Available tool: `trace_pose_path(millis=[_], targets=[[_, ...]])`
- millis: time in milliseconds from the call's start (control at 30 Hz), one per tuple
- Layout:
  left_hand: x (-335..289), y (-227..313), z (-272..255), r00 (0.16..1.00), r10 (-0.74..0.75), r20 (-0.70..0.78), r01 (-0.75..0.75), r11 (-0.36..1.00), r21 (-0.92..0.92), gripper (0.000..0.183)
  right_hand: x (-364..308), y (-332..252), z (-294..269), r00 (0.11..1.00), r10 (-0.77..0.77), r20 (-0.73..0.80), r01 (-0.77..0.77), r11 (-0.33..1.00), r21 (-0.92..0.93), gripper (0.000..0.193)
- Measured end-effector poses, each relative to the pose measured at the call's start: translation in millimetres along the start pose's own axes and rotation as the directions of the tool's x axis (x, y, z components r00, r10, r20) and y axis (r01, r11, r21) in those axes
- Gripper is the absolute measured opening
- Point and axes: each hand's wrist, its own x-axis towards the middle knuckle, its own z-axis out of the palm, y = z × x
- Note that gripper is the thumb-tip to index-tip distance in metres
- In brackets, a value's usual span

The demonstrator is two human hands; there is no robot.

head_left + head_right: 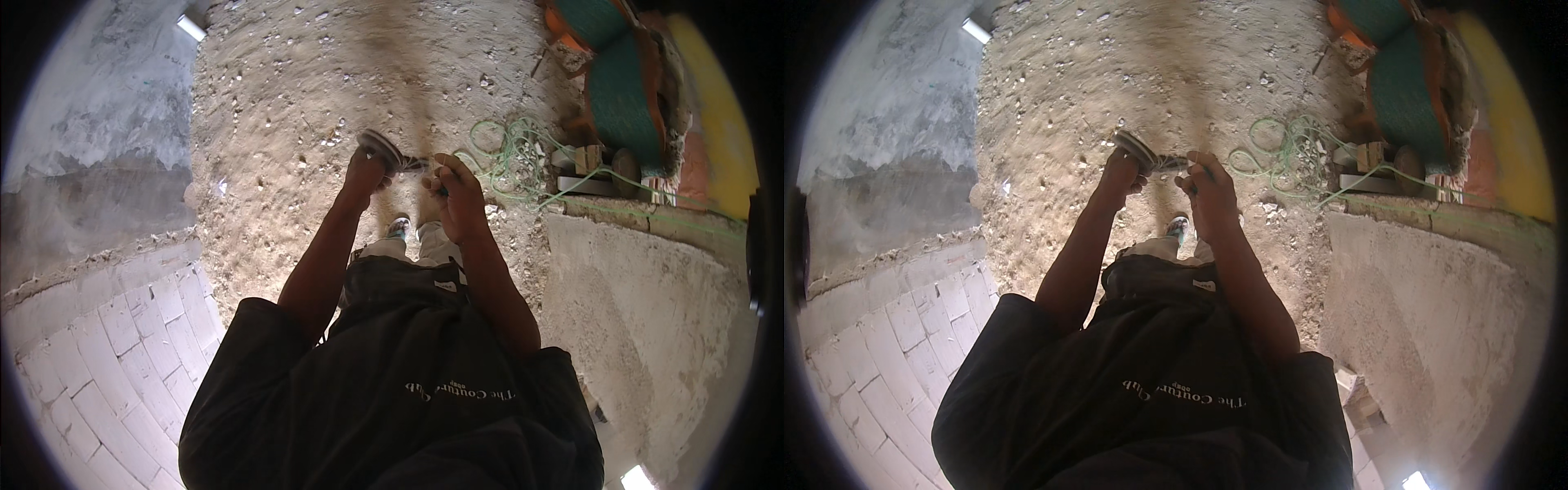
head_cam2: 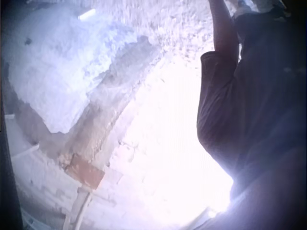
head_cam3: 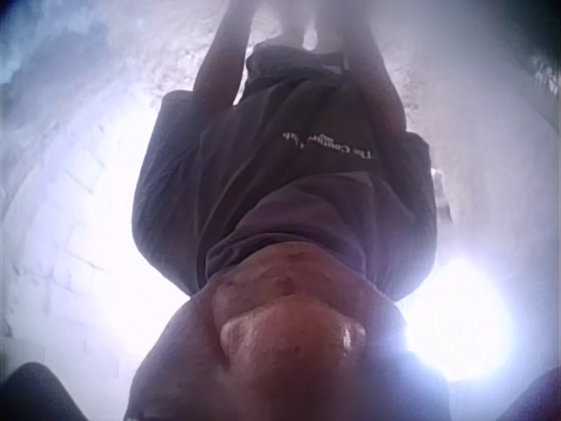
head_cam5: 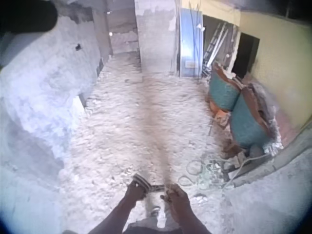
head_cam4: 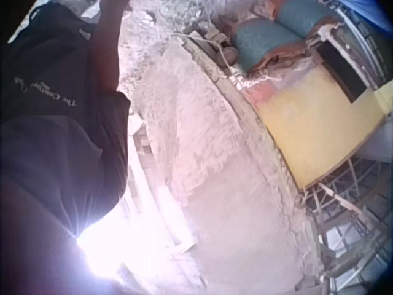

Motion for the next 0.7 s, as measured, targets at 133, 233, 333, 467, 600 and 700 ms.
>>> trace_pose_path(millis=[133, 233, 333, 467, 600, 700], targets=[[-9.9, -4.0, -9.9, 0.994, 0.009, 0.112, 0.015, 0.977, -0.212, 0.02, -13.6, 16.6, 9.7, 0.998, -0.066, -0.005, 0.066, 0.998, 0.01, 0.02], [-2.1, -18.5, -35.9, 0.873, -0.191, 0.448, 0.404, 0.798, -0.446, 0.022, -26.0, 22.1, 14.9, 0.995, -0.095, -0.005, 0.095, 0.995, 0.036, 0.018], [-11.4, -34.7, -31.7, 0.916, -0.18, 0.358, 0.344, 0.813, -0.47, 0.03, -36.3, 29.1, 12.8, 0.99, -0.141, -0.009, 0.141, 0.99, 0.03, 0.017], [-26.1, -47.4, -13.8, 0.97, -0.162, 0.18, 0.227, 0.868, -0.443, 0.024, -53.5, 35.9, 8.7, 0.986, -0.165, -0.012, 0.166, 0.983, 0.08, 0.015], [-21.1, -77.7, -17.3, 0.973, -0.087, 0.212, 0.184, 0.849, -0.495, 0.019, -71.7, 41.8, 4.1, 0.989, -0.144, 0.01, 0.143, 0.985, 0.098, 0.015], [-30.7, -91.8, -26.3, 0.976, -0.071, 0.206, 0.172, 0.836, -0.522, 0.02, -88.0, 46.7, -3.2, 0.991, -0.132, 0.022, 0.128, 0.983, 0.134, 0.014]])
